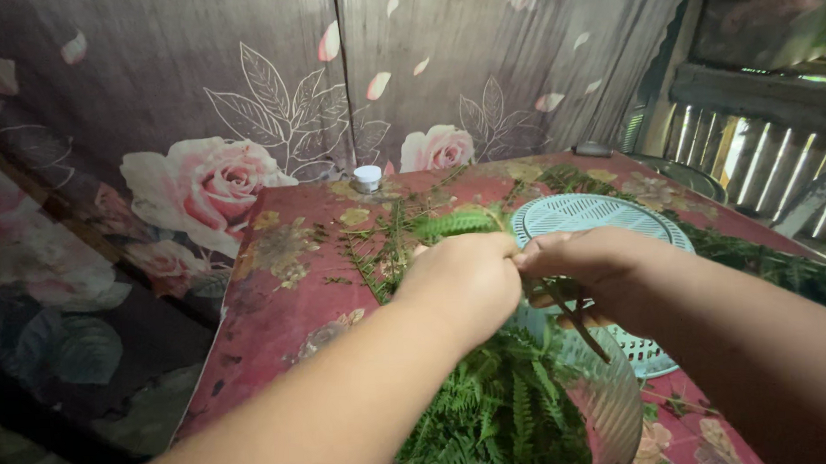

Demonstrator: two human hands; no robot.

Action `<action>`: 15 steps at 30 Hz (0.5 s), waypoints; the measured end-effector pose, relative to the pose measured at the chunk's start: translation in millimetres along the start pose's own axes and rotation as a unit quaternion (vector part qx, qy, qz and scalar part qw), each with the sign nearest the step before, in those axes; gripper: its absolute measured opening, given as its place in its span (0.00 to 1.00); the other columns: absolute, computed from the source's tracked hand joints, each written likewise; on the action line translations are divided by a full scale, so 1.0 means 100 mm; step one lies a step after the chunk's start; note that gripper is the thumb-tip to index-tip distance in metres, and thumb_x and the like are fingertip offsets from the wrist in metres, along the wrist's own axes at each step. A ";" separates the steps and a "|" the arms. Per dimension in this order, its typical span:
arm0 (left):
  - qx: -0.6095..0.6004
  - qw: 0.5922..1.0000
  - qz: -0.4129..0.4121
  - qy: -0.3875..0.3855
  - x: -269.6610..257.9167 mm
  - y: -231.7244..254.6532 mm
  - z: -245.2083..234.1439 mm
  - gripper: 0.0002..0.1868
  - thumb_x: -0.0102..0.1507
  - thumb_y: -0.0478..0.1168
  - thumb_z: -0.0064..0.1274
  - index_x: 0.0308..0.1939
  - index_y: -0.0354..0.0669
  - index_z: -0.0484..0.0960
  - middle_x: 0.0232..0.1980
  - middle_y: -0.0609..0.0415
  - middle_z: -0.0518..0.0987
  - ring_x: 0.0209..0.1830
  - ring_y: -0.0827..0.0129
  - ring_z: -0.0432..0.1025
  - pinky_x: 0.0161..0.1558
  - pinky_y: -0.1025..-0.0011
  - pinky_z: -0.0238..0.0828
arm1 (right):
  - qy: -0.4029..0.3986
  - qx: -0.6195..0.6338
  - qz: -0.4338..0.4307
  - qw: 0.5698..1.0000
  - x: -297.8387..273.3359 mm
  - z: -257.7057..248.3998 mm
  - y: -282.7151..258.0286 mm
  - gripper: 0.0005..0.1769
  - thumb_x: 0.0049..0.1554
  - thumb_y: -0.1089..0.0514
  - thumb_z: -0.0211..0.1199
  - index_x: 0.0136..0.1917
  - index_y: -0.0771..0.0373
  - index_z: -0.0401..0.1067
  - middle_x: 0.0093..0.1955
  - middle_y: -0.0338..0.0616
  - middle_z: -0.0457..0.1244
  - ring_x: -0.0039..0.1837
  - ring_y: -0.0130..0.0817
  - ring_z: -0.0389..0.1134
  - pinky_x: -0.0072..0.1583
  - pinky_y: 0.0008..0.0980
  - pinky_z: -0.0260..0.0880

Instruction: The person strips leaves from fern-like plant stems by hand, placing the leaves into a clear bowl and discarding the bare stems onto the table. The person handles multiple stems one at a time, repeating the stripping motion along each stem.

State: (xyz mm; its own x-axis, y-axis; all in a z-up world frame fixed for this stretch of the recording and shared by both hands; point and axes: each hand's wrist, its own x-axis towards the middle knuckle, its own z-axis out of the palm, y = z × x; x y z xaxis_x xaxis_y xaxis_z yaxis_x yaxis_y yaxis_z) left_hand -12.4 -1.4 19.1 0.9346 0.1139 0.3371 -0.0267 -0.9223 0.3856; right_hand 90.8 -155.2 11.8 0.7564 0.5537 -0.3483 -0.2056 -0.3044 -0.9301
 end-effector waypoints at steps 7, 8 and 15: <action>0.040 0.997 -0.055 -0.041 -0.09 -0.22 -0.12 0.16 0.61 0.46 0.41 0.46 0.59 0.84 0.50 0.48 0.83 0.52 0.48 0.76 0.56 0.49 0.68 | 0.076 -0.101 -0.023 0.992 0.09 -0.10 0.03 0.10 0.51 0.45 0.65 0.44 0.48 0.78 0.41 0.34 0.69 0.46 0.28 0.68 0.45 0.37 0.66; 0.035 0.995 -0.085 -0.045 -0.14 -0.27 -0.17 0.16 0.61 0.46 0.41 0.47 0.59 0.84 0.51 0.47 0.82 0.52 0.47 0.76 0.56 0.50 0.69 | 0.068 -0.089 -0.020 0.994 0.09 -0.17 0.02 0.10 0.51 0.46 0.66 0.44 0.50 0.76 0.41 0.33 0.68 0.46 0.28 0.68 0.45 0.37 0.64; 0.001 0.971 -0.216 -0.105 -0.54 -0.32 0.07 0.16 0.62 0.46 0.43 0.47 0.59 0.85 0.52 0.51 0.83 0.55 0.51 0.76 0.61 0.54 0.68 | 0.059 -0.120 -0.086 0.987 0.21 -0.16 0.52 0.14 0.54 0.46 0.66 0.46 0.56 0.80 0.40 0.38 0.71 0.45 0.30 0.70 0.47 0.34 0.65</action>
State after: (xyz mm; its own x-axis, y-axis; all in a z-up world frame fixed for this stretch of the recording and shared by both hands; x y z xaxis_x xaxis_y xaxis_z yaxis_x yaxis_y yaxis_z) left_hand -59.6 19.4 -17.6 0.9103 0.4123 -0.0375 0.3837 -0.8062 0.4503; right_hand 105.9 -171.3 -41.7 0.8369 0.5240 -0.1582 0.0753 -0.3965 -0.9150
